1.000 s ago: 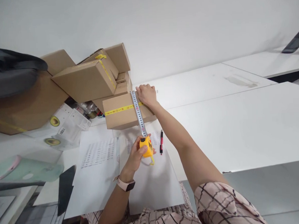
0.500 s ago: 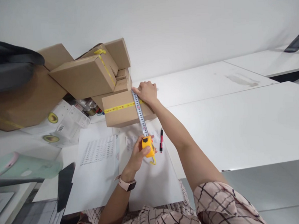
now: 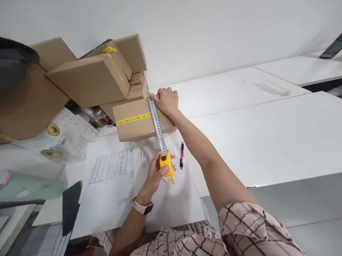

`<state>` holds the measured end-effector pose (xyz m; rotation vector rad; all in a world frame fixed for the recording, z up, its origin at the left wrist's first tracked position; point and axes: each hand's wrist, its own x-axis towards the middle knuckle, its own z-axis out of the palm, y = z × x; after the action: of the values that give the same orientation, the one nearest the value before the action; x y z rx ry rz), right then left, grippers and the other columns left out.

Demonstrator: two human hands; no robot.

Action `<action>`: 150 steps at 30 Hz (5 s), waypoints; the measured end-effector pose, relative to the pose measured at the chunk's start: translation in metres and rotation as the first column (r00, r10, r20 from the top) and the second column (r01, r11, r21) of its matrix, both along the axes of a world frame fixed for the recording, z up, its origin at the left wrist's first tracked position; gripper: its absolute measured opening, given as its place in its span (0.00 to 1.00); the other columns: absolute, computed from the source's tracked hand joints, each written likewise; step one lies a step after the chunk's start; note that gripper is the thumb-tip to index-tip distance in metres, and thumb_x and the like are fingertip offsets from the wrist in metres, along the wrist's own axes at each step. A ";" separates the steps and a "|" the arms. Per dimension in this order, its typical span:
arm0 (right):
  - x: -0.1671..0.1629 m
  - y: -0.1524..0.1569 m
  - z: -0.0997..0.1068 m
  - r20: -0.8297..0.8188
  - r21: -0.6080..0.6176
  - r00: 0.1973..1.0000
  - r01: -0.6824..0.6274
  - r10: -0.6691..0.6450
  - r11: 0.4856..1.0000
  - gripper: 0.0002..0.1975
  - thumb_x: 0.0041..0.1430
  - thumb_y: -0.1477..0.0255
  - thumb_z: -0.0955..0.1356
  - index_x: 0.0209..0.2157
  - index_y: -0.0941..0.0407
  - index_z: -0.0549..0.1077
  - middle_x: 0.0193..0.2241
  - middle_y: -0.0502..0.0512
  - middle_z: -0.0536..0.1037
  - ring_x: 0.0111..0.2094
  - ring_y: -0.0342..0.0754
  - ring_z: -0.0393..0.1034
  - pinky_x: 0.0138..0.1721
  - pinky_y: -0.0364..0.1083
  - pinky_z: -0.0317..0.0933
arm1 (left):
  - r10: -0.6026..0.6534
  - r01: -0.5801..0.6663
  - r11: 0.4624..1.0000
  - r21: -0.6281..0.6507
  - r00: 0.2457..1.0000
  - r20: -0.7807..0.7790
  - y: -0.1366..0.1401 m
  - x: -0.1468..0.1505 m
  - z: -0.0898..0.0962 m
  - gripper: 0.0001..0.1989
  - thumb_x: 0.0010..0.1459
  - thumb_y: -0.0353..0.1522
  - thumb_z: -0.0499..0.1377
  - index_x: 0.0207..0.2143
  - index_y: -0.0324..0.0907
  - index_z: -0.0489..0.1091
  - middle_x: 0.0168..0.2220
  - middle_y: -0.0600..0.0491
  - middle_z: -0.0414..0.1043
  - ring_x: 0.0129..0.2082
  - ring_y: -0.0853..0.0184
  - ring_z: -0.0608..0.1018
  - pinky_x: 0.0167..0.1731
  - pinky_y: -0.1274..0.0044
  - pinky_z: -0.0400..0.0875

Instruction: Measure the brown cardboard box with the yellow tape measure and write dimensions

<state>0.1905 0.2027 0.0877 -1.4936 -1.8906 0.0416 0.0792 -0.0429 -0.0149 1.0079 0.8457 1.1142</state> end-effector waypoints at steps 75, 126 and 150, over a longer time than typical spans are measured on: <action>0.089 -0.228 -0.170 -0.531 -0.355 0.847 -0.199 -0.022 0.914 0.14 0.59 0.76 0.58 0.37 0.55 0.75 0.28 0.51 0.78 0.28 0.46 0.68 0.34 0.46 0.61 | 0.879 -0.062 0.444 0.894 0.226 -0.421 0.018 -0.124 0.051 0.36 0.56 0.39 0.68 0.62 0.41 0.58 0.61 0.43 0.64 0.63 0.55 0.68 0.63 0.61 0.64; -0.040 -0.194 -0.165 -0.903 -0.283 0.428 -0.541 -0.030 0.792 0.20 0.54 0.51 0.71 0.36 0.52 0.66 0.28 0.46 0.71 0.29 0.43 0.66 0.34 0.45 0.64 | 0.372 0.337 0.849 0.406 0.163 -0.914 -0.056 -0.049 -0.069 0.33 0.70 0.44 0.50 0.70 0.36 0.52 0.70 0.36 0.56 0.72 0.51 0.55 0.69 0.54 0.52; -0.037 -0.206 -0.170 -0.685 -0.331 0.718 -0.456 0.121 0.826 0.16 0.58 0.63 0.67 0.23 0.52 0.58 0.20 0.44 0.59 0.23 0.41 0.53 0.28 0.45 0.51 | 0.454 0.243 0.840 0.485 0.175 -0.874 -0.068 -0.063 -0.064 0.24 0.70 0.39 0.53 0.63 0.38 0.63 0.65 0.41 0.67 0.68 0.52 0.65 0.69 0.55 0.54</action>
<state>0.1531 -0.0035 -0.0823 -1.2057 -1.5594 1.1241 0.0162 -0.1105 -0.0785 2.3495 1.7453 0.6550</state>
